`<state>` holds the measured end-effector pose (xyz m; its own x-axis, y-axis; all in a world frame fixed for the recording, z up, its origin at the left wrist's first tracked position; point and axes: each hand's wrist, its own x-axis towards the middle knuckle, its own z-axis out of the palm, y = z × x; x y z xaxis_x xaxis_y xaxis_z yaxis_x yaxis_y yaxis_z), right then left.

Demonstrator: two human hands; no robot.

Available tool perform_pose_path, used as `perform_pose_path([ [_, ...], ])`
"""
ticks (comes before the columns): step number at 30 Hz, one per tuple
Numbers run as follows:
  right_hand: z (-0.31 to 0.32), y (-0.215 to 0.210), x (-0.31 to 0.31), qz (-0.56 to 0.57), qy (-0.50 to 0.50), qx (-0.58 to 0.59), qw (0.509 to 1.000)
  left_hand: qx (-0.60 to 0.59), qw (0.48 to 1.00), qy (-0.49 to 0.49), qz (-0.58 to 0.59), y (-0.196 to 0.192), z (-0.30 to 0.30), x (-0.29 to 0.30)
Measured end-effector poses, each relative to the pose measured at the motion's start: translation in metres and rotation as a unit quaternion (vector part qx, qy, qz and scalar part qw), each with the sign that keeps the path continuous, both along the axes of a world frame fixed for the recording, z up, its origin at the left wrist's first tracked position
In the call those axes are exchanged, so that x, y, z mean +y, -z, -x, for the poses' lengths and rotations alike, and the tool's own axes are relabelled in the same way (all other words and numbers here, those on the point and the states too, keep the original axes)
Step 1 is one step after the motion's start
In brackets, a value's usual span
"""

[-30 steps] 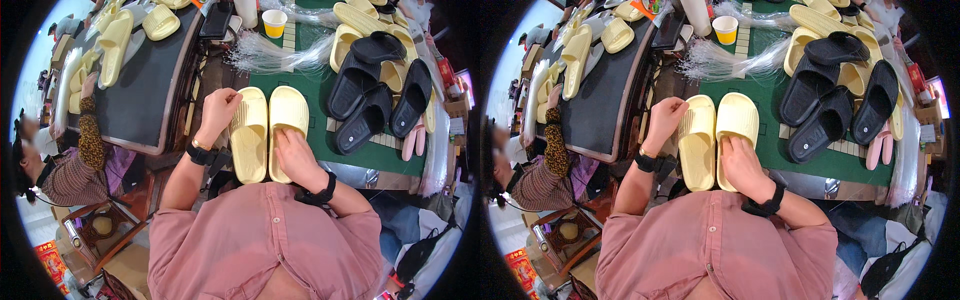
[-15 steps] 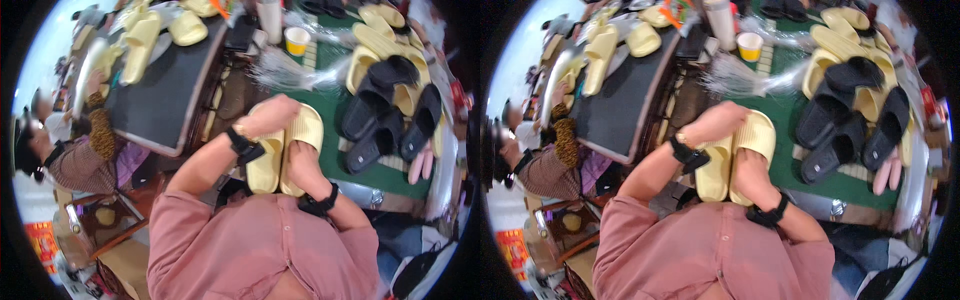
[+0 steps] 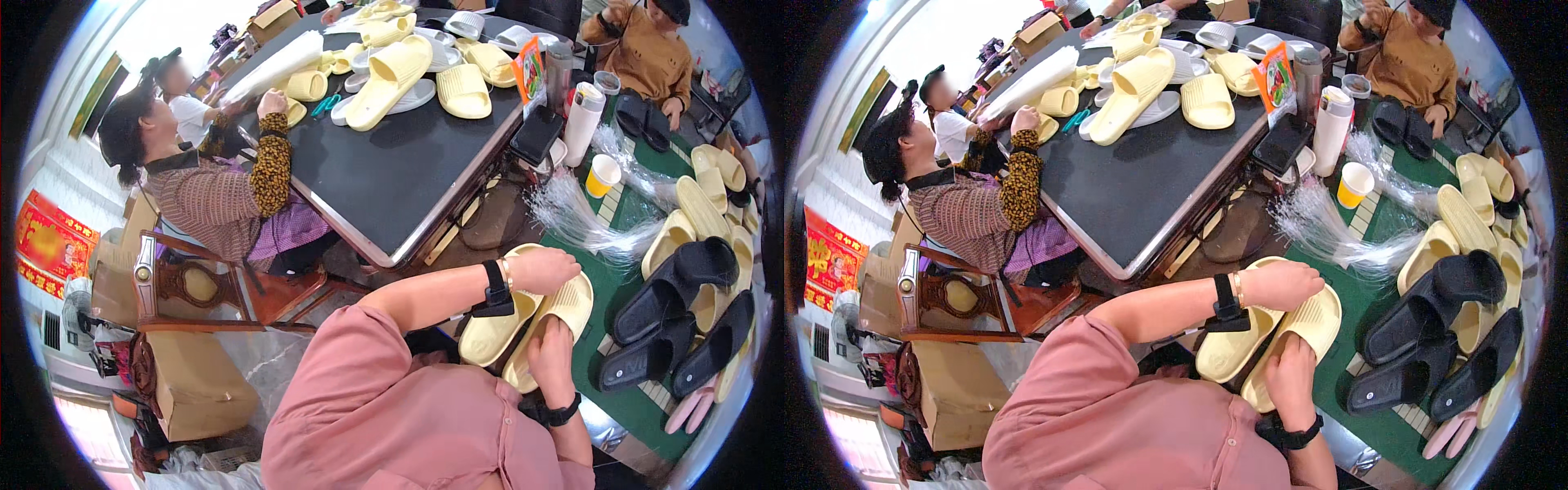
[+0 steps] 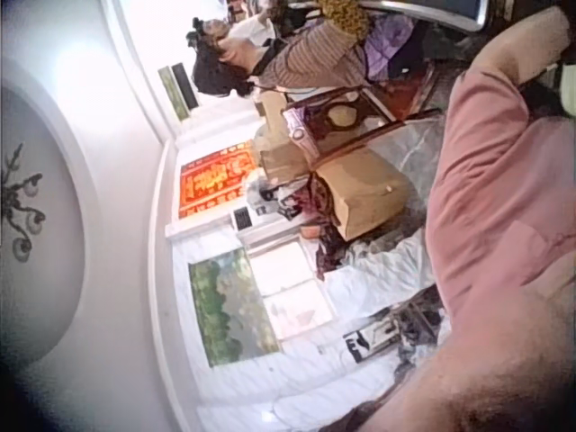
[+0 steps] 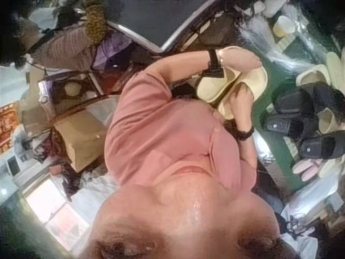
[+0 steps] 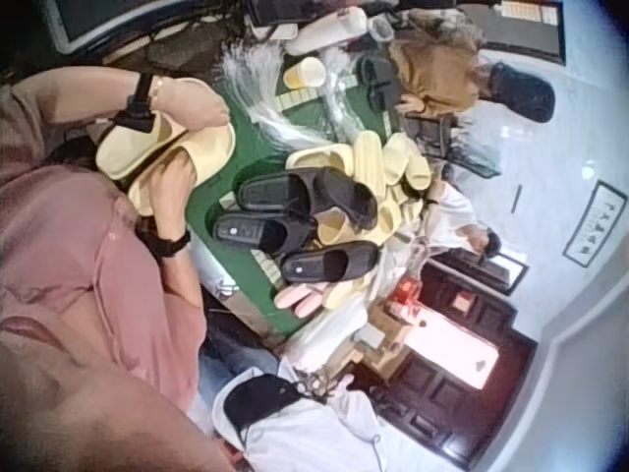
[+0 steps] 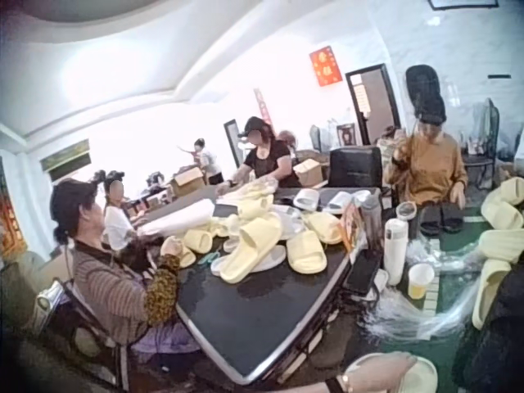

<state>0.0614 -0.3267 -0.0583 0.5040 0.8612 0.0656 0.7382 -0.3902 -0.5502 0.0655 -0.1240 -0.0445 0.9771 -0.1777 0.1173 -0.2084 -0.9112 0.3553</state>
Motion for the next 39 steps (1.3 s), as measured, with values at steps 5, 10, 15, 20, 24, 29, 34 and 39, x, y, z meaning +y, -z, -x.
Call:
perform_pose_path([
  [5,-0.006,-0.027,-0.008,-0.096,-0.006,0.024,0.995,-0.096,0.995,-0.039,-0.003,0.007,0.01,0.003],
  [10,-0.044,-0.046,0.0,-0.172,0.107,0.095,0.975,-0.156,0.978,-0.083,0.107,0.003,0.016,0.0],
  [15,-0.076,-0.02,0.038,-0.218,0.097,0.113,0.964,-0.185,0.943,-0.093,0.262,0.001,0.022,-0.01],
  [20,-0.078,-0.009,0.06,-0.195,0.015,0.296,0.935,-0.19,0.921,-0.149,0.306,0.01,0.032,-0.008],
  [24,-0.076,-0.001,0.062,-0.213,0.053,0.348,0.912,-0.205,0.899,-0.177,0.345,0.014,0.033,-0.009],
  [29,-0.077,-0.001,0.06,-0.208,0.088,0.361,0.905,-0.193,0.901,-0.185,0.342,0.016,0.032,-0.008],
  [34,-0.077,0.005,0.061,-0.235,0.073,0.35,0.904,-0.179,0.899,-0.189,0.353,0.016,0.032,-0.009],
  [39,-0.076,0.0,0.06,-0.232,0.107,0.361,0.897,-0.196,0.88,-0.2,0.384,0.016,0.033,-0.008],
])
